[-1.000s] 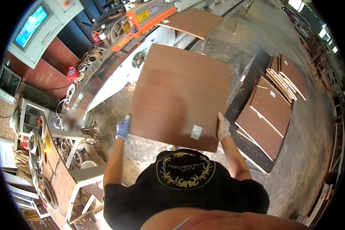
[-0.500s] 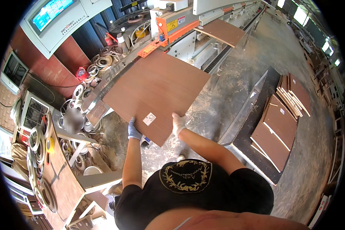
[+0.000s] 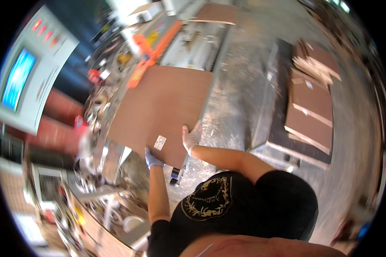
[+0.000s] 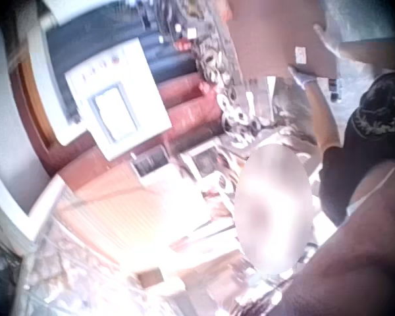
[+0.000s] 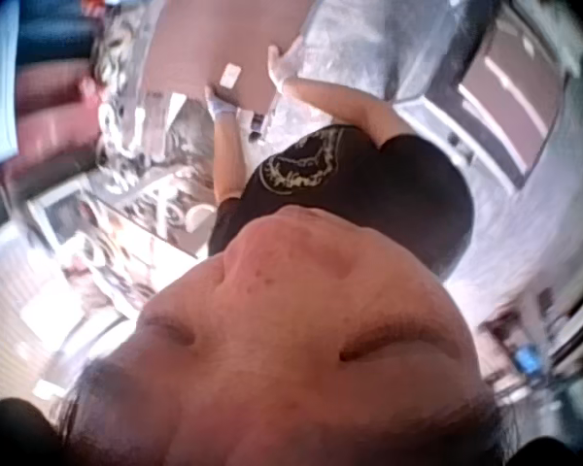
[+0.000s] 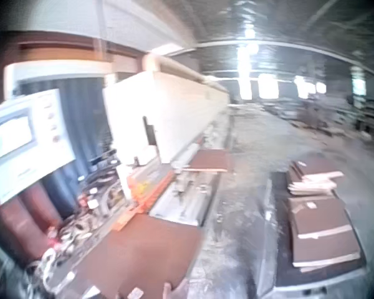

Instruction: The person picks up brown rectangular wood panels from a stack, places them on a machine table, and then moves them to a nearby workbench. The person repeats this process multiple times, handling the panels one at a time.

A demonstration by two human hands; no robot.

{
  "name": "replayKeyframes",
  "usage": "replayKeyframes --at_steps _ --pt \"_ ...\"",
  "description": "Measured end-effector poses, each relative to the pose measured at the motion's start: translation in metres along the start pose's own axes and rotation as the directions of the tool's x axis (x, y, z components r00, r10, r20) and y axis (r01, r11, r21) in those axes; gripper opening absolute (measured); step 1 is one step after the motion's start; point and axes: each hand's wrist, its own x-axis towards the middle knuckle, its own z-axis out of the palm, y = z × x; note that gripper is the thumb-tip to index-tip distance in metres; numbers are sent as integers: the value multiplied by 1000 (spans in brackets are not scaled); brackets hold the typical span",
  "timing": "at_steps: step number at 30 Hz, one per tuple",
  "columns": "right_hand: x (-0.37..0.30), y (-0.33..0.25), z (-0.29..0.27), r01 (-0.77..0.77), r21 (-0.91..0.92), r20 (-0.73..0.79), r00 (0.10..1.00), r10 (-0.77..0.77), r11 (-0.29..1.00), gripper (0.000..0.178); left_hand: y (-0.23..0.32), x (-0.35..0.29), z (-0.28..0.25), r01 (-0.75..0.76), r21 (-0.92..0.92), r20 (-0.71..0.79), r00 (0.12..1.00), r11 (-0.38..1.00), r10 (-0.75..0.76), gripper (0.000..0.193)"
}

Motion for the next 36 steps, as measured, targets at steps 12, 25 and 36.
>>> replayKeyframes --at_steps 12,25,36 --pt "123 -34 -96 -322 139 593 785 182 936 69 -17 84 91 36 290 -88 996 956 -11 56" --pt "398 271 -643 -694 -450 -591 704 395 562 73 -446 -9 301 -761 570 821 517 311 -241 50" --pt "442 318 -741 -672 -523 -562 735 381 524 68 -660 -61 480 -602 750 457 772 -275 -442 67"
